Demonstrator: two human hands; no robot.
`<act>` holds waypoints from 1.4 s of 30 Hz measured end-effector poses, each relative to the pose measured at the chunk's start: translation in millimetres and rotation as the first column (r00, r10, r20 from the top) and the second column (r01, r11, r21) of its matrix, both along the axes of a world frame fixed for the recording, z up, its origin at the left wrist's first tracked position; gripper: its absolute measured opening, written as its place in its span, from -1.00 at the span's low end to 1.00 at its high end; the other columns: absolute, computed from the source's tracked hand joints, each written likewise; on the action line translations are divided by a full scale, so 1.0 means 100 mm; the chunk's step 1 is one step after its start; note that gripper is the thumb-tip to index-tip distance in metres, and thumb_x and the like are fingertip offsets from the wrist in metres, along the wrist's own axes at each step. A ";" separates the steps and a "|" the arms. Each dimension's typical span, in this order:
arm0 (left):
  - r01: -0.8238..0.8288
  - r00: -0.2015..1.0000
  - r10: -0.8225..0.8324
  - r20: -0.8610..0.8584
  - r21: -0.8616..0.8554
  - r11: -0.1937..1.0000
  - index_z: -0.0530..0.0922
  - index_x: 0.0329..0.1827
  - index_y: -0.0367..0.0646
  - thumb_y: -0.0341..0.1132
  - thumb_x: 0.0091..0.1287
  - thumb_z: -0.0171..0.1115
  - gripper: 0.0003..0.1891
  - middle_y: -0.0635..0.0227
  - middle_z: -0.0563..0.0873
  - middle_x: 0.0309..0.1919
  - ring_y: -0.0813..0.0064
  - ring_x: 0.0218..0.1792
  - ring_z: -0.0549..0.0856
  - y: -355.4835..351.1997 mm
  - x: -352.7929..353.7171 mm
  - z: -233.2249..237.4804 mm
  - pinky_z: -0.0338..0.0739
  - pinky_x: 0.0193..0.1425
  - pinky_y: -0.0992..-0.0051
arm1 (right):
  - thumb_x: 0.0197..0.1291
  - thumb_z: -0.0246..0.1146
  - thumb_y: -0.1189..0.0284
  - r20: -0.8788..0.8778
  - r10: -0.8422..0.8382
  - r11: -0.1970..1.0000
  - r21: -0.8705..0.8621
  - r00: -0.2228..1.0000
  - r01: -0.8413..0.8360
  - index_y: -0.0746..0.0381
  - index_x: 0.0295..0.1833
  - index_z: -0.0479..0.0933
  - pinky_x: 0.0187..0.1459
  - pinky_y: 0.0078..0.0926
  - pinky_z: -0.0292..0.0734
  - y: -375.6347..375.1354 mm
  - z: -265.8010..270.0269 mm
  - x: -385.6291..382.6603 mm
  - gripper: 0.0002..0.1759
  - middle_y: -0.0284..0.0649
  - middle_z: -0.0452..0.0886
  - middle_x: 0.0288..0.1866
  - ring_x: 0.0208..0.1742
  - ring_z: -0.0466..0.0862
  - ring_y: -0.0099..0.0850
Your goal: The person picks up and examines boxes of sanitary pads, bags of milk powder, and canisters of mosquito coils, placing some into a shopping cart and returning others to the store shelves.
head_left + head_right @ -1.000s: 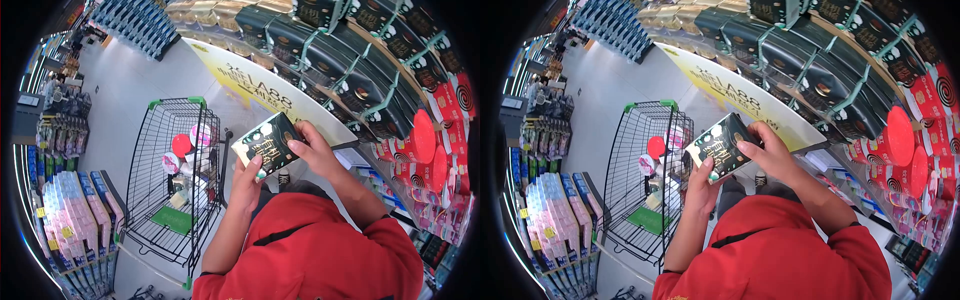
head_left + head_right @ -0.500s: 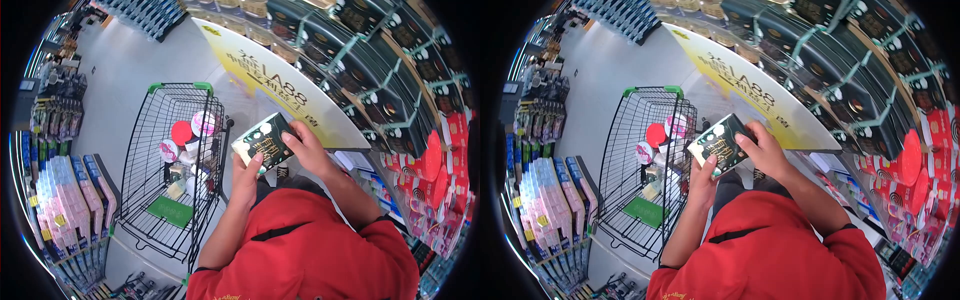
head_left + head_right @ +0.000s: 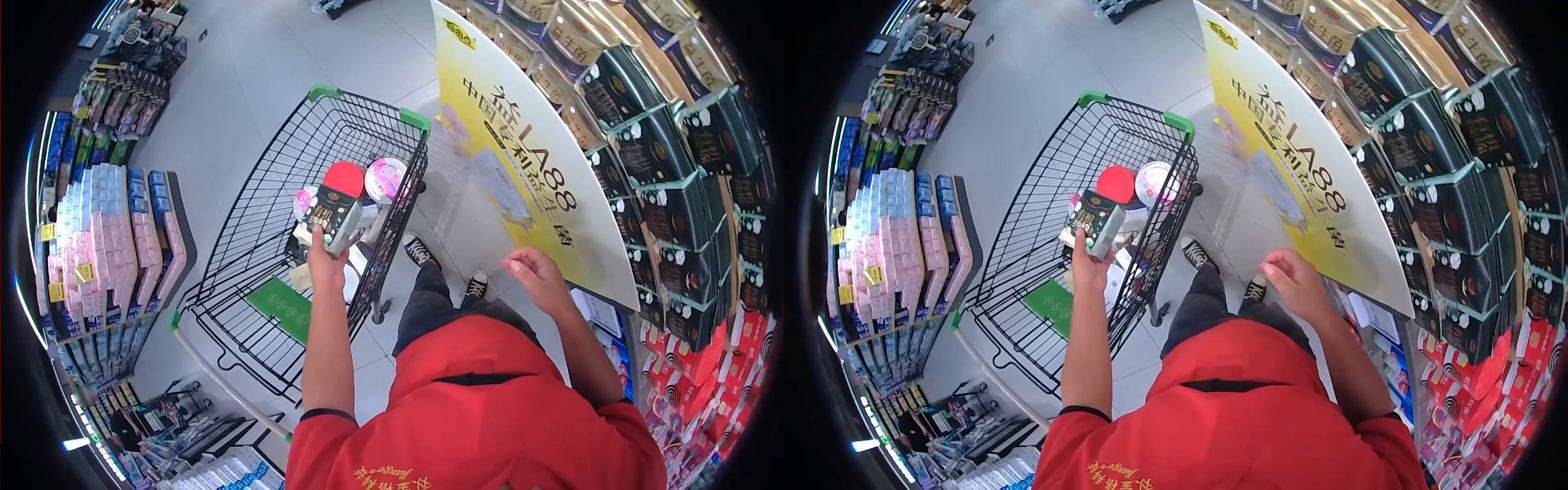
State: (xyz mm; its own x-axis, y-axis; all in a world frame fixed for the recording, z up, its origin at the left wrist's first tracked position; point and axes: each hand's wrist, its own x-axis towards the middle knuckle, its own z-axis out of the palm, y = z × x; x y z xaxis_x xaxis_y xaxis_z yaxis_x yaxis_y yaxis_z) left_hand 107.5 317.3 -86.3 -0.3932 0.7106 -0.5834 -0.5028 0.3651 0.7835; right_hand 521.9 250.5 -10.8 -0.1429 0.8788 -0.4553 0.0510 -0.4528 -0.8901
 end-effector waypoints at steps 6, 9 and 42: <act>-0.019 0.975 0.109 0.194 -0.416 0.909 0.48 0.22 0.18 0.18 0.41 0.13 -0.55 0.40 0.63 0.09 0.32 0.00 0.58 -0.03 -0.28 -0.79 0.45 0.04 0.19 | 0.40 0.19 0.44 0.057 0.039 0.999 0.012 0.998 -0.040 0.33 0.00 0.50 -0.06 -0.63 0.49 0.06 -0.05 -0.09 -0.81 -0.31 0.66 -0.15 -0.12 0.61 -0.62; 0.104 0.975 -0.011 0.223 -0.406 0.908 0.48 0.23 0.10 0.17 0.41 0.13 -0.52 0.32 0.62 0.10 0.25 0.03 0.58 -0.04 -0.37 -1.16 0.45 0.06 0.18 | 0.40 0.19 0.45 0.058 0.054 0.998 -0.015 0.997 -0.053 0.33 0.01 0.50 -0.07 -0.63 0.48 0.05 -0.09 -0.13 -0.81 -0.32 0.65 -0.17 -0.14 0.60 -0.62; 0.023 -0.144 -0.486 -0.862 -0.493 0.869 0.53 0.11 -0.27 -0.04 0.37 0.17 -0.54 0.00 0.63 0.05 -0.04 0.09 0.57 -2.24 0.34 0.23 0.35 0.12 -0.01 | 0.33 0.25 0.26 0.364 0.151 0.909 0.315 0.919 -0.275 0.27 0.08 0.56 0.02 -0.29 0.59 0.08 0.73 0.15 -0.65 -0.04 0.73 -0.09 -0.06 0.74 -0.21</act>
